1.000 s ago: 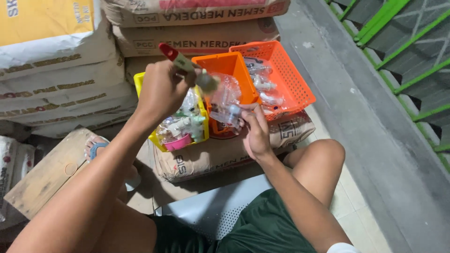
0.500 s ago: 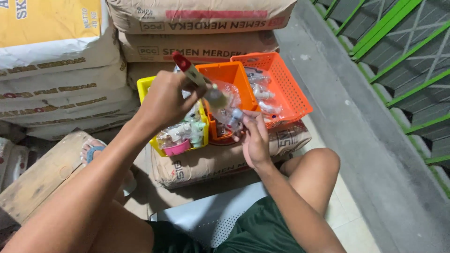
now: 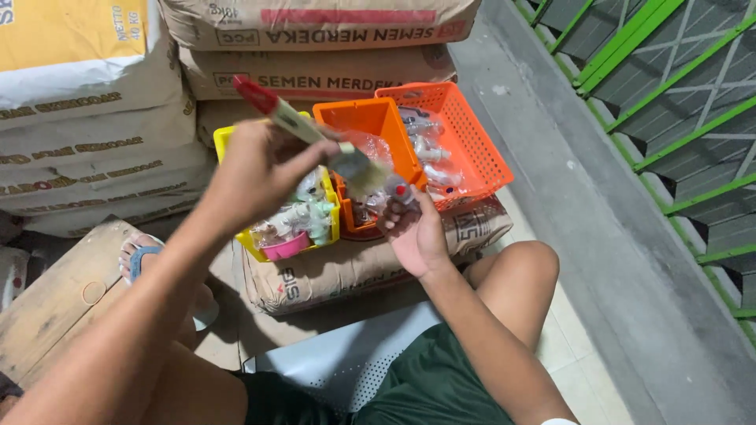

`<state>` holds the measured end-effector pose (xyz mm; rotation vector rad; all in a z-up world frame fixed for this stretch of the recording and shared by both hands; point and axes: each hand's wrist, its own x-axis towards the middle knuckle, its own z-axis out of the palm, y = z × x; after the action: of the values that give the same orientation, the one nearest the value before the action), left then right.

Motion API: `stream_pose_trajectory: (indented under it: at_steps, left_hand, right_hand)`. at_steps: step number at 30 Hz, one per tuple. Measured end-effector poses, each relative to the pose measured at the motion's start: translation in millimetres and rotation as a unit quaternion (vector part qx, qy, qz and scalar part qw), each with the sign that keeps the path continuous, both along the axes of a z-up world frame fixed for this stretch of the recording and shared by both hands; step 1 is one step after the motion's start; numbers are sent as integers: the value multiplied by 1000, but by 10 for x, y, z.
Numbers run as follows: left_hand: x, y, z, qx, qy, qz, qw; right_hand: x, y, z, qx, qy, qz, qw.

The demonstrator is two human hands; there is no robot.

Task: A person sits and uses a paintbrush to inspect and clean various plastic plumbing fixtures, moving them between plastic bins.

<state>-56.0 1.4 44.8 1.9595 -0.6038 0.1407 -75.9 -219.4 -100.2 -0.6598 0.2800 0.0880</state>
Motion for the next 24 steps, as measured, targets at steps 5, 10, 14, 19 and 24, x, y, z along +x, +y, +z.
stream_pose_trajectory:
  at_steps: [5, 10, 14, 19, 24]
  left_hand:
    - [-143, -334, -101, -4, 47, -57, 997]
    - [-63, -389, -102, 31, 7, -58, 998]
    - [-58, -411, 25, 106, -7, -46, 993]
    - [0, -484, -274, 94, -96, -82, 987]
    - [95, -386, -271, 92, -89, -43, 991]
  right_hand:
    - [-179, 138, 327, 0, 73, 19, 997]
    - [2, -9, -416, -23, 81, 50, 995]
    - [15, -50, -309, -42, 78, 51, 995]
    - [31, -73, -144, -60, 72, 40, 995]
    - [10, -61, -141, -39, 47, 70, 996]
